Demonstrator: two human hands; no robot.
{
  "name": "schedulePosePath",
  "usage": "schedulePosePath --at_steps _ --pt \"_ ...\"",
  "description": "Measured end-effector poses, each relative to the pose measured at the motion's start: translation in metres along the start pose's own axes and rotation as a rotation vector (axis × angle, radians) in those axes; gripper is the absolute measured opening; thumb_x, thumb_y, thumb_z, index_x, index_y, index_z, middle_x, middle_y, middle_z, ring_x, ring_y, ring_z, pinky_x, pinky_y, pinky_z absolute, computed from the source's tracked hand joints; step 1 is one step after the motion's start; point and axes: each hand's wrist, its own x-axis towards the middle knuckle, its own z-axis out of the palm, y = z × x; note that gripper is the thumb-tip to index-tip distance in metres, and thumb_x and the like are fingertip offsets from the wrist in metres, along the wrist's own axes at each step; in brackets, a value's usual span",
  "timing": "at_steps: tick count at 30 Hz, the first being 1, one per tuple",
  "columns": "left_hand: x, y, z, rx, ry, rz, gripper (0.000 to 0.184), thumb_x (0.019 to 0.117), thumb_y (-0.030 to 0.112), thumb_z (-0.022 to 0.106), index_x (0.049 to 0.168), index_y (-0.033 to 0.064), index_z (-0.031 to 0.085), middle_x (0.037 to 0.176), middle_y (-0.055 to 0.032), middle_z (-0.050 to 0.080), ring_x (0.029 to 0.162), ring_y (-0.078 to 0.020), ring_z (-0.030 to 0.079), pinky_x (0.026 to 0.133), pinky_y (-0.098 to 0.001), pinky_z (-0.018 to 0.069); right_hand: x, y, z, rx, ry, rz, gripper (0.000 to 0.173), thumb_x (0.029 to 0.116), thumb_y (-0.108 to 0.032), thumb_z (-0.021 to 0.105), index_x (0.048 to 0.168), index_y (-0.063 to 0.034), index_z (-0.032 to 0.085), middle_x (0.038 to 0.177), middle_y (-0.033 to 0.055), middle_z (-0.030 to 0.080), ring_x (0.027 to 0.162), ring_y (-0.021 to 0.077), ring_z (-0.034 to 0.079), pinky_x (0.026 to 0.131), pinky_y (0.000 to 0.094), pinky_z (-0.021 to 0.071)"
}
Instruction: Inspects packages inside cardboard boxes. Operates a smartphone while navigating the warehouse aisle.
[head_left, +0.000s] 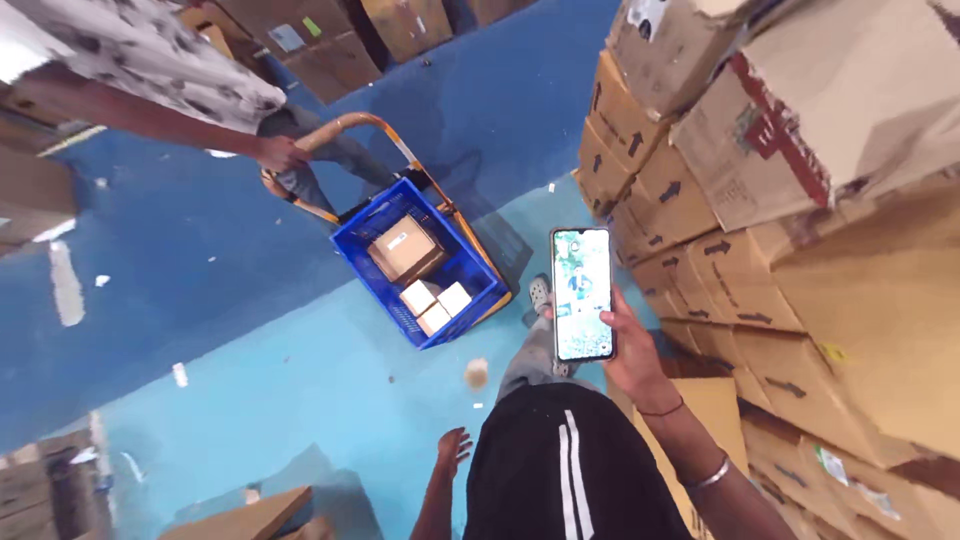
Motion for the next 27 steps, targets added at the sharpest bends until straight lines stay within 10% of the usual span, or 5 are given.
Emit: schedulePosePath --at_steps 5,8,11,20,27 --pt "0.038 0.135 0.087 0.044 -0.092 0.033 0.039 0.1077 0.023 0.05 0.138 -0.0022 0.054 0.131 -0.0238 0.063 0.112 -0.0359 0.065 0.093 -0.054 0.0517 0.11 -0.022 -0.014 0.217 -0.098 0.109 0.08 0.0949 -0.035 0.065 0.159 -0.0213 0.019 0.138 0.0219 0.057 0.122 0.0414 0.061 0.097 0.0585 0.0543" --pt "0.05 0.263 0.134 0.163 -0.172 0.102 0.041 0.1084 0.023 0.05 0.14 -0.0036 0.052 0.134 -0.0267 0.06 0.116 -0.0393 0.063 0.095 -0.0555 0.0507 0.178 -0.057 -0.018 0.353 -0.218 0.15 0.068 0.0922 -0.05 0.065 0.149 -0.0167 0.047 0.144 0.0224 0.054 0.13 0.0441 0.054 0.106 0.0632 0.0457" --pt "0.075 0.418 0.181 0.354 -0.181 0.376 0.046 0.1055 0.023 0.055 0.14 -0.0073 0.051 0.132 -0.0315 0.059 0.117 -0.0422 0.061 0.098 -0.0566 0.0503 0.251 -0.102 -0.015 0.351 -0.315 0.126 0.074 0.0896 -0.057 0.064 0.148 -0.0139 0.05 0.15 0.0217 0.049 0.134 0.0423 0.052 0.108 0.0597 0.0448" --pt "0.019 0.862 0.27 0.852 0.379 1.29 0.073 0.0923 0.033 0.067 0.156 0.0104 0.04 0.167 -0.025 0.017 0.155 -0.0486 0.005 0.117 -0.0747 0.0055 0.451 -0.169 -0.038 0.214 -0.119 0.127 0.074 0.09 -0.052 0.071 0.145 -0.0087 0.046 0.137 0.0215 0.058 0.119 0.0373 0.063 0.1 0.0529 0.0542" --pt "0.1 1.001 0.305 1.216 0.424 1.122 0.073 0.0922 0.05 0.066 0.154 0.0175 0.046 0.169 -0.0213 0.012 0.153 -0.0529 -0.003 0.109 -0.0841 -0.0024 0.64 -0.235 -0.033 -0.02 -0.104 0.189 0.076 0.093 -0.04 0.072 0.148 -0.0065 0.032 0.127 0.0158 0.065 0.109 0.0307 0.069 0.092 0.0454 0.0599"
